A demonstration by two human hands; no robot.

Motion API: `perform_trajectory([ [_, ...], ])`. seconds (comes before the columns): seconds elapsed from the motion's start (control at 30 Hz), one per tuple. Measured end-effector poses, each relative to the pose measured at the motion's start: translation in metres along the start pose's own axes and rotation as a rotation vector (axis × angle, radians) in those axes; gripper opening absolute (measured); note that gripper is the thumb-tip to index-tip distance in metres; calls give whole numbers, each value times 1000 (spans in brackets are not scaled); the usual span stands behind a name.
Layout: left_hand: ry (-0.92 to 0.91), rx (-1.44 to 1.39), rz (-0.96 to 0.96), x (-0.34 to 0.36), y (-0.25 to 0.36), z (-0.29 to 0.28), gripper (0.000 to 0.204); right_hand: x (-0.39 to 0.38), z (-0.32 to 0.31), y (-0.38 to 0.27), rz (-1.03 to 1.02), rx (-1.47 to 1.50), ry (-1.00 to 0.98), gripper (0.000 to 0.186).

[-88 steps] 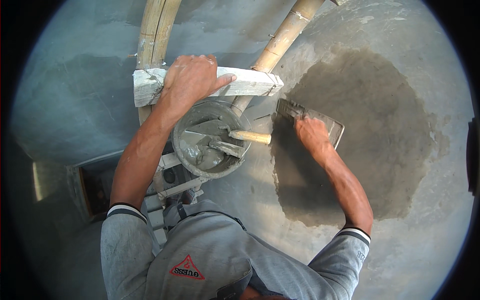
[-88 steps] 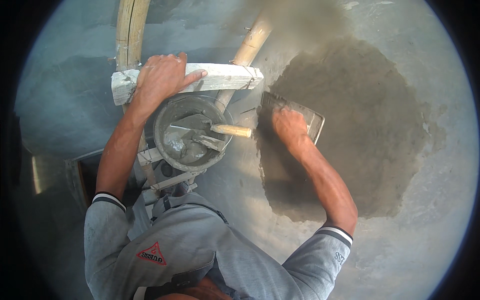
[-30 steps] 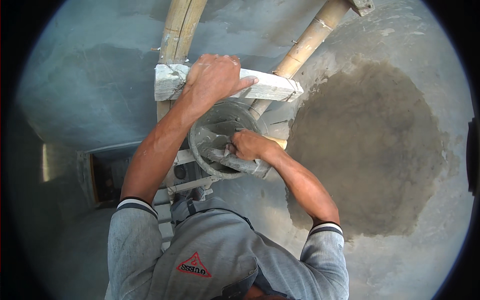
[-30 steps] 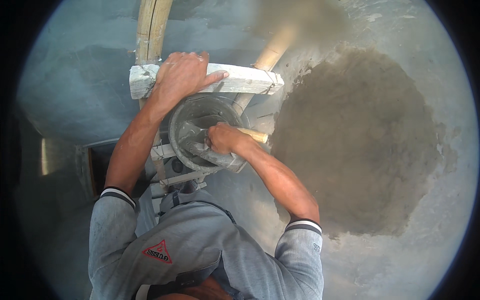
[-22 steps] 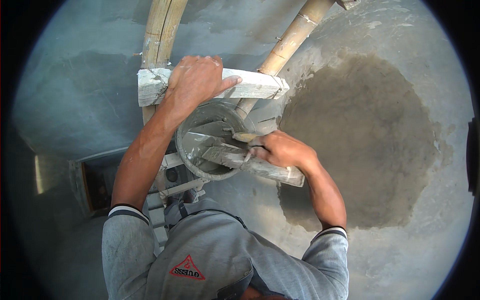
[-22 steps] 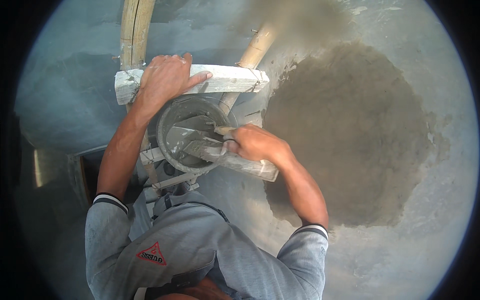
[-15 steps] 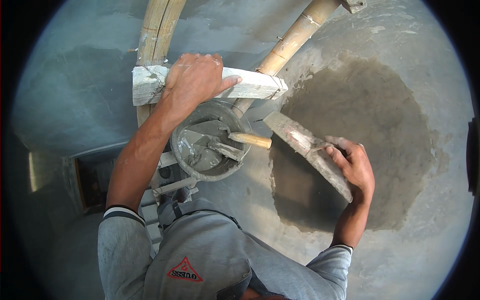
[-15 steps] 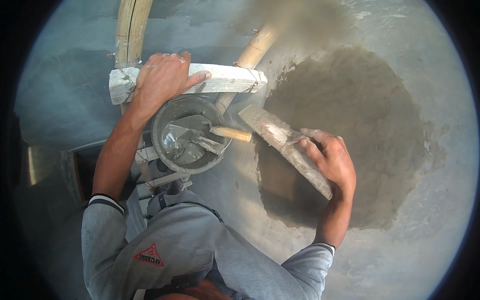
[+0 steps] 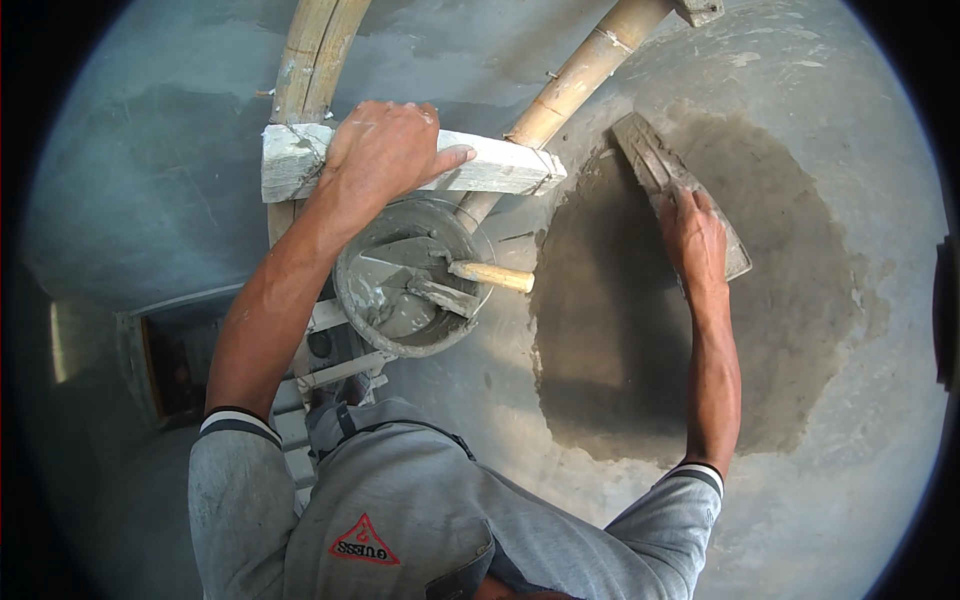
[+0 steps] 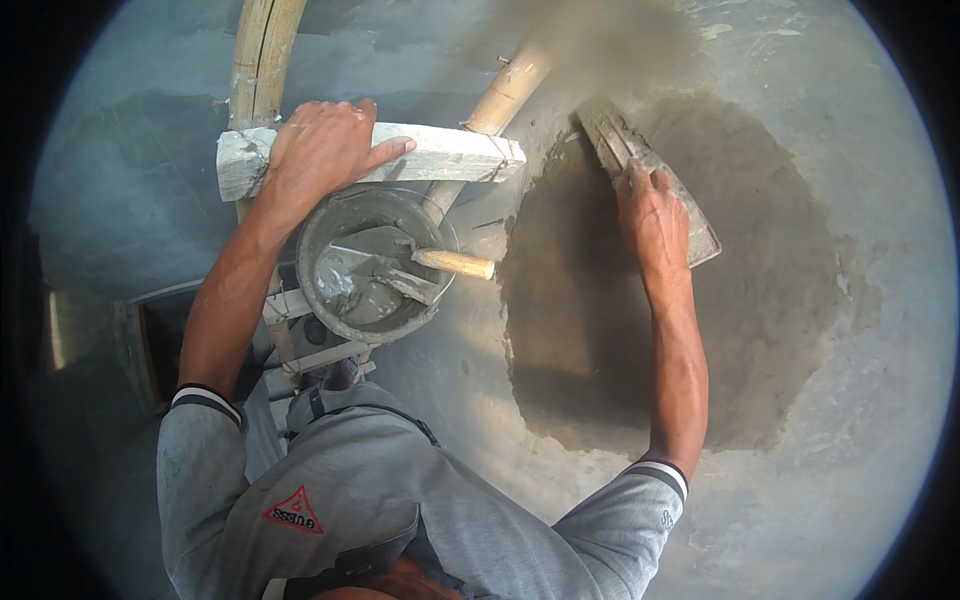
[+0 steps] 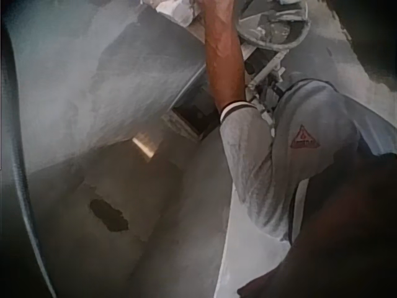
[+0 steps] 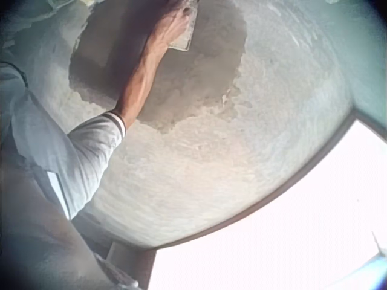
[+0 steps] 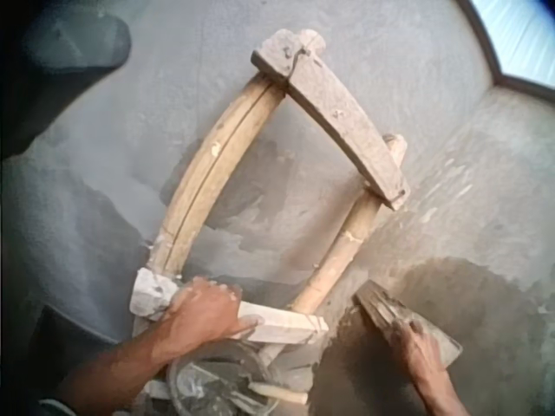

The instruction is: The person smooths plaster onto a curved wall using a trowel, then scoops more mortar from a bucket.

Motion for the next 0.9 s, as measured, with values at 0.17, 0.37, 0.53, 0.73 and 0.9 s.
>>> perform_trajectory([
  [0.17, 11, -19, 13, 3, 5, -1, 66, -67, 68, -42, -231, 235, -465, 21],
  [0.37, -19, -3, 2, 3, 6, -5, 66, -38, 35, -32, -246, 25, -441, 26],
  [0.53, 17, 1, -5, 1, 1, 1, 67, 20, -1, 7, -28, -102, -39, 20],
  [0.73, 31, -21, 14, 3, 5, -2, 68, -47, 84, -40, -269, 246, -355, 27],
  [0.9, 14, -49, -13, 1, 2, 1, 67, -79, 86, -98, -422, 217, -681, 30],
])
Point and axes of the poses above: each hand's wrist, its own x-axis towards the middle knuckle, its own z-axis out of the palm, y = z × x, the point moved 3 cm from there along x, towards the middle knuckle, and after that the axes turned 15 degrees about -z, right-handed, at the moved point
